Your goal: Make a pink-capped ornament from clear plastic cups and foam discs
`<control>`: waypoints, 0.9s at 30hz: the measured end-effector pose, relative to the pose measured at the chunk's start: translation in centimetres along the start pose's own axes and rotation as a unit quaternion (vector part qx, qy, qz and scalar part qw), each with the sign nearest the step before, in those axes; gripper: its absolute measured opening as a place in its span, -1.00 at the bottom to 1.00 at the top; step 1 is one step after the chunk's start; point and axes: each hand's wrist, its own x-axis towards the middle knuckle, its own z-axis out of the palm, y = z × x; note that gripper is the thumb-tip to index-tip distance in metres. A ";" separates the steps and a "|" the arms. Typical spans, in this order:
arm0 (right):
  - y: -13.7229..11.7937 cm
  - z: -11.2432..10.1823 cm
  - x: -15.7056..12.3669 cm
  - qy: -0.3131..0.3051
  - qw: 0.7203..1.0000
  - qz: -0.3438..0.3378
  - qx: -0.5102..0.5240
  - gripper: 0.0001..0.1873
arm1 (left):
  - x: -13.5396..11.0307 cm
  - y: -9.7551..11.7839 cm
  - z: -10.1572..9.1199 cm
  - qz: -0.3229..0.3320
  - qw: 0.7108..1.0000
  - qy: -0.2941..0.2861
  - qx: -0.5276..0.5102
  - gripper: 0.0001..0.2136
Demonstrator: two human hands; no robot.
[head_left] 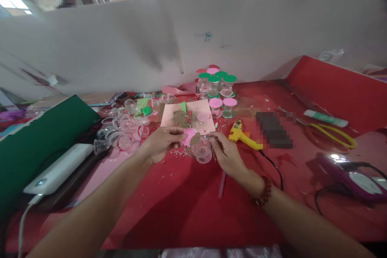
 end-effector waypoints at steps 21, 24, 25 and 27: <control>-0.2 -0.1 0.1 -0.007 1.000 -0.023 -0.012 -0.74 | -3.4 -0.6 3.9 0.326 0.904 0.093 0.261 -0.78; -0.4 -0.1 0.0 0.001 1.000 -0.015 -0.010 -0.74 | -3.3 -1.3 3.1 0.327 0.901 0.136 0.250 -0.82; -0.5 -0.1 0.0 0.003 1.000 -0.011 -0.008 -0.74 | -3.1 -1.6 2.8 0.315 0.907 0.148 0.238 -0.83; -0.7 -0.3 0.0 -0.001 1.000 -0.002 -0.007 -0.74 | -2.5 -2.4 2.4 0.278 0.930 0.167 0.171 -0.82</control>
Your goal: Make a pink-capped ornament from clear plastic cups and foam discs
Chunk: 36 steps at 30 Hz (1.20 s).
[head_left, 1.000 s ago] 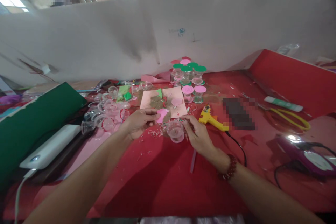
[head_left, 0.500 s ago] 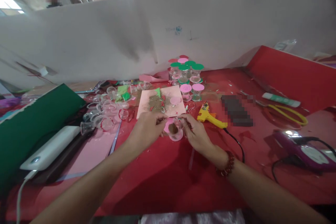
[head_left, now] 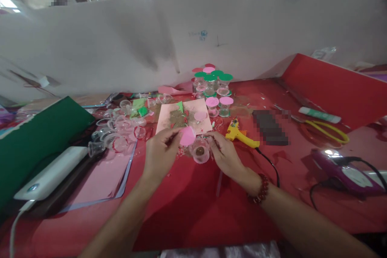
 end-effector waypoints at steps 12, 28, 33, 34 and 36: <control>-0.7 0.1 -0.4 -0.127 0.991 0.029 -0.014 -0.34 | 2.1 -5.8 0.0 -0.228 0.899 0.095 -0.362 -0.77; -1.1 -0.4 0.2 0.000 0.995 0.034 0.095 -0.67 | 2.9 -2.8 1.5 0.025 0.994 0.007 -0.104 -0.84; -0.5 -0.3 0.3 0.030 0.996 0.008 0.085 -0.67 | 1.9 -3.0 1.7 0.077 0.993 -0.005 -0.084 -0.83; -0.5 -0.3 0.3 0.030 0.996 0.001 0.084 -0.68 | 1.8 -2.9 1.6 0.076 0.993 -0.008 -0.089 -0.84; -0.5 -0.3 0.2 0.032 0.996 -0.012 0.082 -0.72 | 1.3 -2.5 1.3 0.069 0.992 -0.020 -0.100 -0.86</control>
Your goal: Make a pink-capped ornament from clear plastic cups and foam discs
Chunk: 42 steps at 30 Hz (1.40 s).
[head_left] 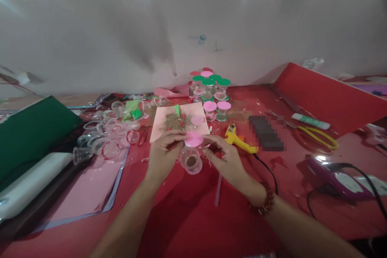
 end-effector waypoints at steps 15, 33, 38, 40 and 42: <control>-0.7 -0.1 -0.2 -0.053 0.996 -0.058 -0.049 -0.80 | -3.2 0.2 -2.1 0.035 0.992 -0.058 0.102 -0.76; -0.4 0.2 -0.7 -0.098 0.980 -0.135 -0.113 -0.64 | -2.7 0.0 -3.0 -0.133 0.967 -0.215 0.016 -0.37; -0.5 0.2 -0.7 -0.098 0.978 -0.146 -0.112 -0.69 | -2.8 0.5 -2.2 -0.129 0.975 -0.182 0.017 -0.53; -0.5 0.2 -0.7 -0.099 0.978 -0.148 -0.111 -0.70 | -2.8 0.6 -2.1 -0.124 0.976 -0.177 0.019 -0.59; -0.5 0.2 -0.7 -0.098 0.977 -0.151 -0.112 -0.72 | -2.9 0.6 -2.0 -0.109 0.979 -0.168 0.035 -0.64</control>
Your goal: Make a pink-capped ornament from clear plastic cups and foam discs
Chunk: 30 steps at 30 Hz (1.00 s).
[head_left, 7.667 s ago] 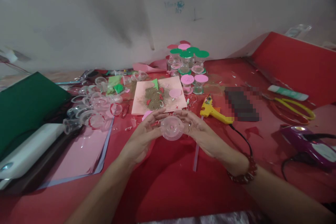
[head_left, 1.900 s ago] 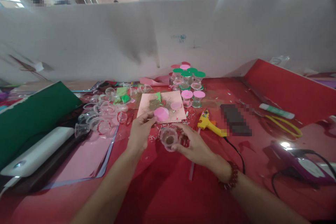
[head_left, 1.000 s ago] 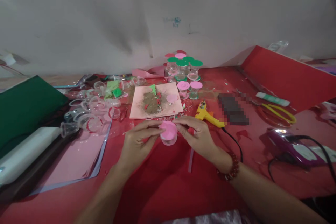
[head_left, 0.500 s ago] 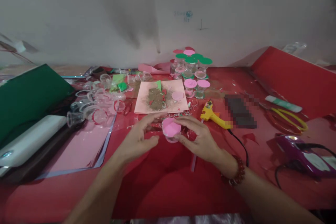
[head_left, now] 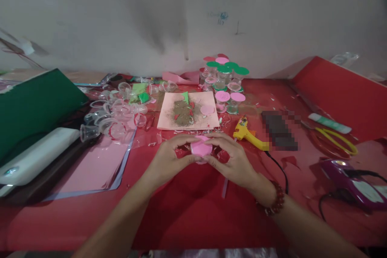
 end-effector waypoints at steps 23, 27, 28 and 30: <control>0.2 0.0 0.1 0.003 1.000 -0.006 0.004 -0.75 | 0.3 -0.7 0.0 0.008 1.000 -0.007 -0.013 -0.67; 0.2 -0.1 0.2 0.001 1.000 -0.001 0.002 -0.76 | 0.3 -0.7 0.0 -0.002 1.000 -0.005 -0.009 -0.71; 0.2 -0.1 0.2 -0.001 1.000 0.001 0.003 -0.77 | 0.3 -0.7 0.0 -0.005 1.000 -0.004 -0.014 -0.71; 0.2 -0.1 0.2 -0.002 1.000 0.001 0.006 -0.79 | 0.3 -0.8 0.1 -0.013 0.999 -0.006 -0.036 -0.71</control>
